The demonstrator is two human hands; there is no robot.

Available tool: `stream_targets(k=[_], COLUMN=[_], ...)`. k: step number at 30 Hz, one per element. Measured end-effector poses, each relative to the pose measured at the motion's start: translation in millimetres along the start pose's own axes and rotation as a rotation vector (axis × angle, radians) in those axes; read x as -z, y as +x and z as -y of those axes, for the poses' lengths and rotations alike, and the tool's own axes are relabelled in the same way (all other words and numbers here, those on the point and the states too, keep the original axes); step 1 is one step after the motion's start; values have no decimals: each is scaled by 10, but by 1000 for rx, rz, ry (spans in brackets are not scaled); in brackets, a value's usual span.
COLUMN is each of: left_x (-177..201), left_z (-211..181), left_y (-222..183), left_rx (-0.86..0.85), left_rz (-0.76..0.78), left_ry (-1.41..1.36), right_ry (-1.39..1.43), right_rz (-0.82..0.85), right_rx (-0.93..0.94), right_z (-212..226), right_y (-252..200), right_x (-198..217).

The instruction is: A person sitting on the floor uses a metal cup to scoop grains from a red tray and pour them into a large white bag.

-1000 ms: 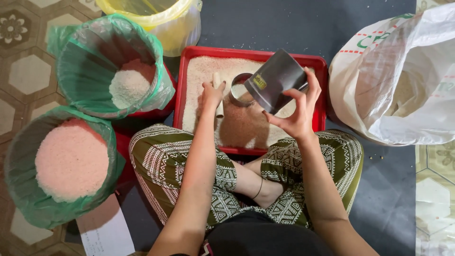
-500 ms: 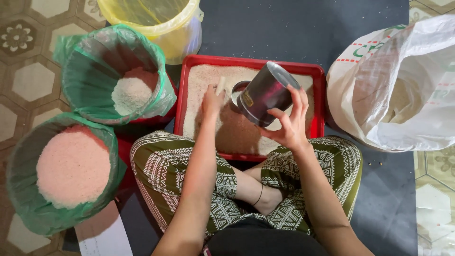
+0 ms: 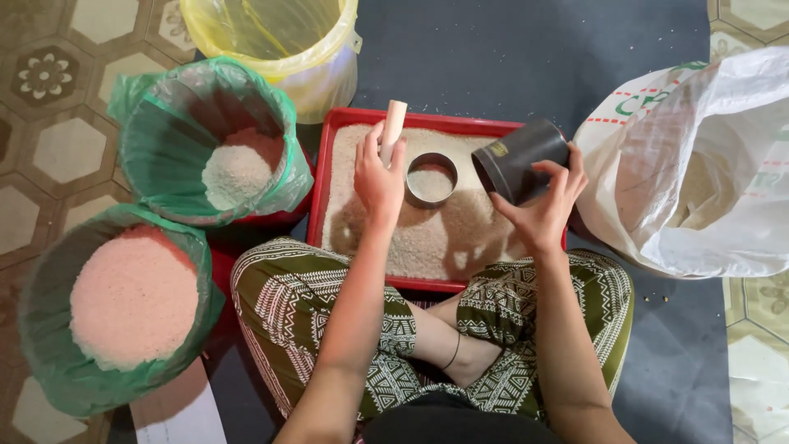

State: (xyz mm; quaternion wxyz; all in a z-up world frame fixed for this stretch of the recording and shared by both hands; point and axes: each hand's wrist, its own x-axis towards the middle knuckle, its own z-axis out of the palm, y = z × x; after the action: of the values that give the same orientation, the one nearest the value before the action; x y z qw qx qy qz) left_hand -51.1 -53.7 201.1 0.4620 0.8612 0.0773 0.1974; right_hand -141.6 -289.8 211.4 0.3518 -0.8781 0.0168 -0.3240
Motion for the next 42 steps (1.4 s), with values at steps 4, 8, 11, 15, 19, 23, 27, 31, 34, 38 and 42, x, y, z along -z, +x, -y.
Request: stream_targets(k=[4,8,11,15,19,23,27,31,34,38,42], left_x=[-261,-660,-882,-834,-825,-880,-978,-792,-660,-588,-674], left_z=[92,375,555,417,240,212,246,-7,-119,-184,-141], left_y=[-73,-261,-304,-383,-525,-594,-658,-664,-621,-610,-571], left_rx=[-135,-237,-367,-426,-446,-499,-477,-340,-289,-240,-79], left_rz=[16,128,42,85,119,117,151,182,213,278,399], left_ry=[-22,283,470,487,404,378,336,214,63,-169,-550], right_ry=[-144,-165,-165,-191,-232,-193,-207,-217,-219,-174,-173], right_rz=[36,50,71,95,76,36,24,29,17,43,58], right_rx=[-121,-181,-209,-268,-321,-490,-553,-534,-515,-557,-573], right_z=[-129,-128,-31,-93,-507,-645,-801,-739,-697,-661,-661], right_y=[-75,-113,-88,-120,-201,-227,-247,-249,-218,-208,-201], right_x=[-128,-280,-362,-487,-626,-657,-710,-699,-683,-684,-684])
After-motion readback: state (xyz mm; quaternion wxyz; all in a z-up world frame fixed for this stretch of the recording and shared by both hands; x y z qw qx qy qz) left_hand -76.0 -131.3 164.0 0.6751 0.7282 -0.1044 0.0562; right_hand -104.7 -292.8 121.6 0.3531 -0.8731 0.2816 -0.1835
